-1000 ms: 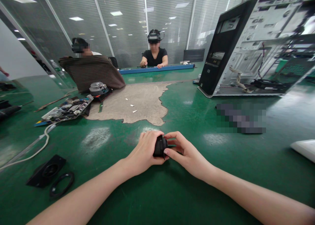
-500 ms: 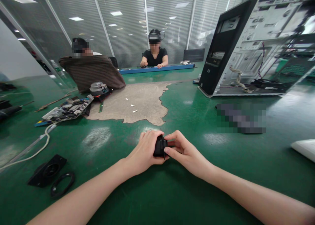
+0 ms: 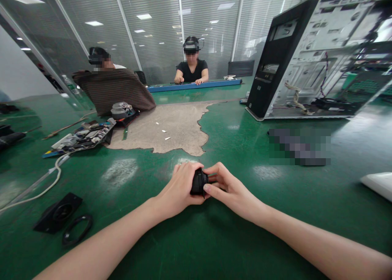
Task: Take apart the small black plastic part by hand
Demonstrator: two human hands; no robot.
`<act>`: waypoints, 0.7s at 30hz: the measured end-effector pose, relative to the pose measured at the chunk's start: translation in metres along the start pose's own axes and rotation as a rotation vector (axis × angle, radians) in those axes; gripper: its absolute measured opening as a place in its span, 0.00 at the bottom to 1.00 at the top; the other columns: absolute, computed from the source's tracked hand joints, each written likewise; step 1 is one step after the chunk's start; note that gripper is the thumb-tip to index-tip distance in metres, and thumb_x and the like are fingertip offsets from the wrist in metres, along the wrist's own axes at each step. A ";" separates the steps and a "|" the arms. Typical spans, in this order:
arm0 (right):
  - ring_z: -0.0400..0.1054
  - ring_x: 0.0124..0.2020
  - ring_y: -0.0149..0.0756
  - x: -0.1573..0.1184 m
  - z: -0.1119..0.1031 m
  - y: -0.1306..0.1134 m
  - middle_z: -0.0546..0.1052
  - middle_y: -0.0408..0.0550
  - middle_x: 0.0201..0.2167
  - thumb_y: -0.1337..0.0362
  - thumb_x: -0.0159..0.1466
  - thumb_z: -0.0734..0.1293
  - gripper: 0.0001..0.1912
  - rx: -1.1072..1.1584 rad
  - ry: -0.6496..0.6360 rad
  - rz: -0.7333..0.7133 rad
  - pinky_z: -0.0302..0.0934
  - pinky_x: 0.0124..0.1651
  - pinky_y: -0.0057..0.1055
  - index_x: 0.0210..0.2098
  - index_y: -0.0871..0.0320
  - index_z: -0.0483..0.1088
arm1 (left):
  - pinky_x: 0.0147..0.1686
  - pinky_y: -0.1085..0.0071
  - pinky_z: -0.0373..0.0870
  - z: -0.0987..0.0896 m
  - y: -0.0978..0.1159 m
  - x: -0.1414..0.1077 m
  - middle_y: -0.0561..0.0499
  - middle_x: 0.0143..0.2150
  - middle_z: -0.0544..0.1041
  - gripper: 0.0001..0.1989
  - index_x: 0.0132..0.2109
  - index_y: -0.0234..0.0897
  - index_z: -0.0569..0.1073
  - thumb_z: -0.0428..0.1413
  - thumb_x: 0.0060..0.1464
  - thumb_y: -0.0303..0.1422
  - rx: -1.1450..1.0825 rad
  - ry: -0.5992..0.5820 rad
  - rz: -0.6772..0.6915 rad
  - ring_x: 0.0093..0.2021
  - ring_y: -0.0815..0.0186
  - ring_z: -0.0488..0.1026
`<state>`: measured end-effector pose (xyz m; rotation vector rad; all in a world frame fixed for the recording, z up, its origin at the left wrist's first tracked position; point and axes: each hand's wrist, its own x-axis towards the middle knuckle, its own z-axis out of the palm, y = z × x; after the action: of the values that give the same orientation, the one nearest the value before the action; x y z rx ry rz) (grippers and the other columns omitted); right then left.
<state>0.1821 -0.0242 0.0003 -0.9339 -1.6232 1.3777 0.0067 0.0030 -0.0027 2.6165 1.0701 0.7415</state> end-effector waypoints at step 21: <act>0.69 0.34 0.32 0.003 0.001 -0.001 0.69 0.42 0.33 0.62 0.58 0.64 0.11 0.068 0.025 0.029 0.66 0.37 0.33 0.37 0.55 0.58 | 0.41 0.63 0.58 0.000 0.001 0.000 0.48 0.44 0.66 0.27 0.50 0.39 0.54 0.58 0.44 0.34 0.002 0.005 0.007 0.42 0.60 0.64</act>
<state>0.1801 -0.0219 0.0015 -0.9340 -1.5402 1.4272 0.0072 0.0021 -0.0021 2.6229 1.0644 0.7494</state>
